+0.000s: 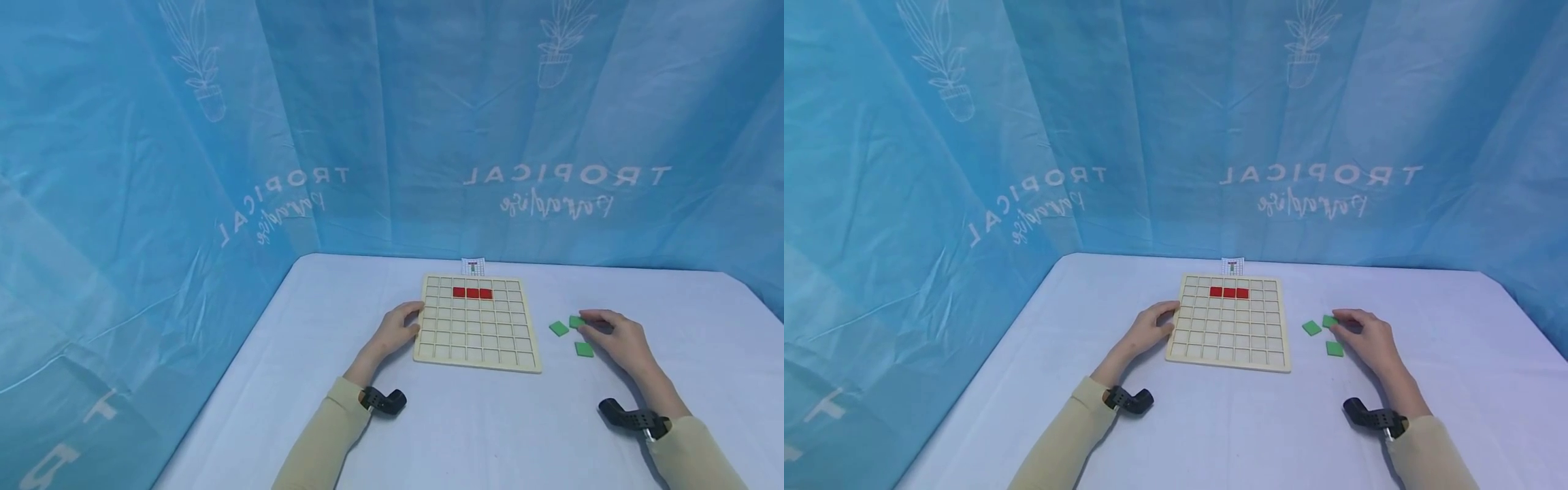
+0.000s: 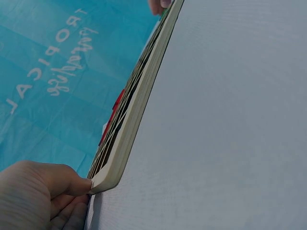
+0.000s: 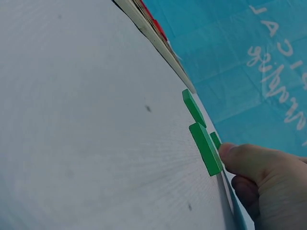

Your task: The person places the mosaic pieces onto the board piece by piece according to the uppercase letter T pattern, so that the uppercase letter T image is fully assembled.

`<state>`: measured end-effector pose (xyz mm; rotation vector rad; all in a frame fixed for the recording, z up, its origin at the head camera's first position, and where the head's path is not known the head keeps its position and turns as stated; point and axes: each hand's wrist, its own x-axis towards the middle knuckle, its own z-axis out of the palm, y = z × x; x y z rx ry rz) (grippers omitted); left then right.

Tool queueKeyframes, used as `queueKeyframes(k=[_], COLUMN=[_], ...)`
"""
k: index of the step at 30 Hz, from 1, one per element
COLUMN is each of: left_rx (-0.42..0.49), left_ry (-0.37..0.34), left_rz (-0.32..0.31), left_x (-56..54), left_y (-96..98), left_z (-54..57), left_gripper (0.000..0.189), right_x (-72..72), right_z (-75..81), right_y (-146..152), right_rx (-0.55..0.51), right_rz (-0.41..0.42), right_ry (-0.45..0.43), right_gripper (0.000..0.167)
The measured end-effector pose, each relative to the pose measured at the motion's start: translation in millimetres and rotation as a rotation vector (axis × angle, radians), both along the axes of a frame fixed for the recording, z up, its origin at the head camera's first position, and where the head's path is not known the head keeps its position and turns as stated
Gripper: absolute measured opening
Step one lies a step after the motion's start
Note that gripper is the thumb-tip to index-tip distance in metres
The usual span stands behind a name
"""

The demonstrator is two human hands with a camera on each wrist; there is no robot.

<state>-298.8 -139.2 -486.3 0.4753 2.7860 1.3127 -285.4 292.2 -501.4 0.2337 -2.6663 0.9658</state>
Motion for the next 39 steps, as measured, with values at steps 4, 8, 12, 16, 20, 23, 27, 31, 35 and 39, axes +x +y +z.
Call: queueKeyframes(k=[4, 8, 12, 16, 20, 23, 27, 31, 35, 39], left_rx=[-0.009, 0.000, 0.000, -0.002, -0.001, -0.006, -0.005, -0.009, -0.011, -0.006], left_ry=[-0.007, 0.005, 0.001, -0.003, 0.006, 0.008, 0.007, 0.010, 0.020, 0.014], left_rz=[0.002, -0.006, -0.014, -0.007, 0.000, -0.001, -0.003, -0.004, -0.004, -0.006], left_x=[0.2, -0.9, -0.4, 0.5, -0.8, -1.9, -2.0, -2.3, -2.9, -1.9], left_y=[-1.0, -1.1, -0.8, -1.1, -1.4, -1.2, -1.4, -1.1, -0.8, -0.9], left_z=[-0.7, -1.2, -2.0, -2.4, -1.9, -2.0, -2.5, -3.0, -2.8, -1.9], left_gripper=[0.049, 0.049, 0.049, 0.049, 0.049, 0.049, 0.049, 0.049, 0.049, 0.049], right_x=[0.3, 0.9, -1.8, -15.0, -44.8, -78.0, -113.8, -103.2, -67.8, -53.9], right_z=[8.7, 25.4, 38.4, 39.3, 27.5, 6.4, -13.0, 13.5, 56.1, 70.0], right_y=[-2, -3, -4, -7, -9, -12, -31, -74, -119, -145], right_rx=[-0.052, -0.125, -0.168, -0.185, -0.216, -0.257, -0.293, -0.390, -0.435, -0.378], right_rz=[-0.025, -0.056, -0.069, -0.066, -0.046, -0.037, -0.004, 0.152, 0.234, 0.238], right_ry=[0.013, 0.008, 0.021, 0.062, 0.081, 0.103, 0.156, 0.128, 0.075, 0.062], right_gripper=[0.042, 0.047, 0.049, 0.049, 0.047, 0.045, 0.041, 0.039, 0.039, 0.041])
